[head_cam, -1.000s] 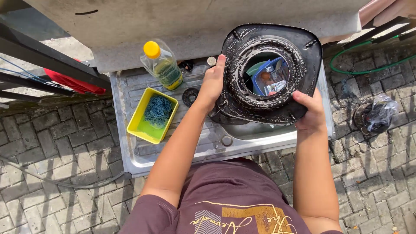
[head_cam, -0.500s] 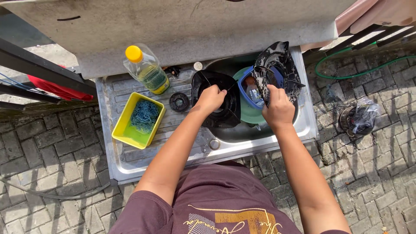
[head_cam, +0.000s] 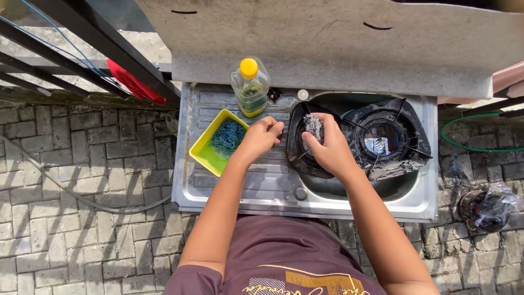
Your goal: Scrubbing a black metal stove burner support with a steel wool pad and dish soap at an outdoor sink.
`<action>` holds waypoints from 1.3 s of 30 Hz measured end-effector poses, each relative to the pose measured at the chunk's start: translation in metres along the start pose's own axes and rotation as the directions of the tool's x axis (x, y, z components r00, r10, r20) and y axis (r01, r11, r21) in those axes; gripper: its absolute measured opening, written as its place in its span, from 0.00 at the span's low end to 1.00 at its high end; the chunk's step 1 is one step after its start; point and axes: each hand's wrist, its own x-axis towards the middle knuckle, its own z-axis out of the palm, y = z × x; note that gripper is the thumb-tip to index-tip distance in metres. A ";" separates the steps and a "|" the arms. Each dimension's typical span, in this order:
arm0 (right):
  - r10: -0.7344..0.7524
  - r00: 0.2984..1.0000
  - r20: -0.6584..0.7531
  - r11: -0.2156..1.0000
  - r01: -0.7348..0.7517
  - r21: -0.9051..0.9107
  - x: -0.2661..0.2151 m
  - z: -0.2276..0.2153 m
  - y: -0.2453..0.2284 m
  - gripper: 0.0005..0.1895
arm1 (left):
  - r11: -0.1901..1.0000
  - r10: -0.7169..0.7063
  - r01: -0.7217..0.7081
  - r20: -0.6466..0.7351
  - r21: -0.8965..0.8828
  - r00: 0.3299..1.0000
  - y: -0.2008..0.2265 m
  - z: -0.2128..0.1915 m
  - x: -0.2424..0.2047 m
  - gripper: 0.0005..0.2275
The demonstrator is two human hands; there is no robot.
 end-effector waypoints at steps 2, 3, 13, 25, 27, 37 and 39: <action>-0.081 0.983 0.165 0.995 0.069 0.077 0.016 0.030 -0.028 0.27 | 0.997 -0.053 0.054 0.023 -0.053 0.998 -0.009 -0.046 -0.009 0.14; -0.153 0.940 0.305 0.982 0.111 0.150 0.023 0.044 -0.042 0.26 | 0.989 -0.095 0.102 0.072 -0.105 0.993 -0.013 -0.068 -0.014 0.15; -0.351 0.650 0.674 0.926 0.347 0.147 0.034 0.237 -0.090 0.20 | 0.974 -0.216 0.174 -0.377 -0.142 0.901 -0.089 -0.167 -0.074 0.17; -0.266 0.895 0.358 0.842 0.035 0.539 0.049 0.127 -0.048 0.16 | 0.870 -0.114 -0.076 -0.348 -0.488 0.931 -0.087 -0.131 -0.039 0.15; -0.036 0.897 0.441 0.461 -0.377 0.803 0.050 0.079 -0.001 0.15 | 0.908 -0.166 0.079 -0.179 -0.412 0.970 -0.081 -0.119 -0.021 0.17; 0.497 0.769 0.404 -0.036 -0.446 0.894 -0.021 0.025 0.123 0.18 | 0.903 -0.064 0.042 0.038 0.428 0.997 -0.105 0.089 0.094 0.26; 0.482 0.818 0.315 0.030 -0.374 0.927 -0.031 0.034 0.124 0.18 | 0.991 -0.008 0.021 -0.095 0.135 0.995 -0.103 0.097 0.096 0.20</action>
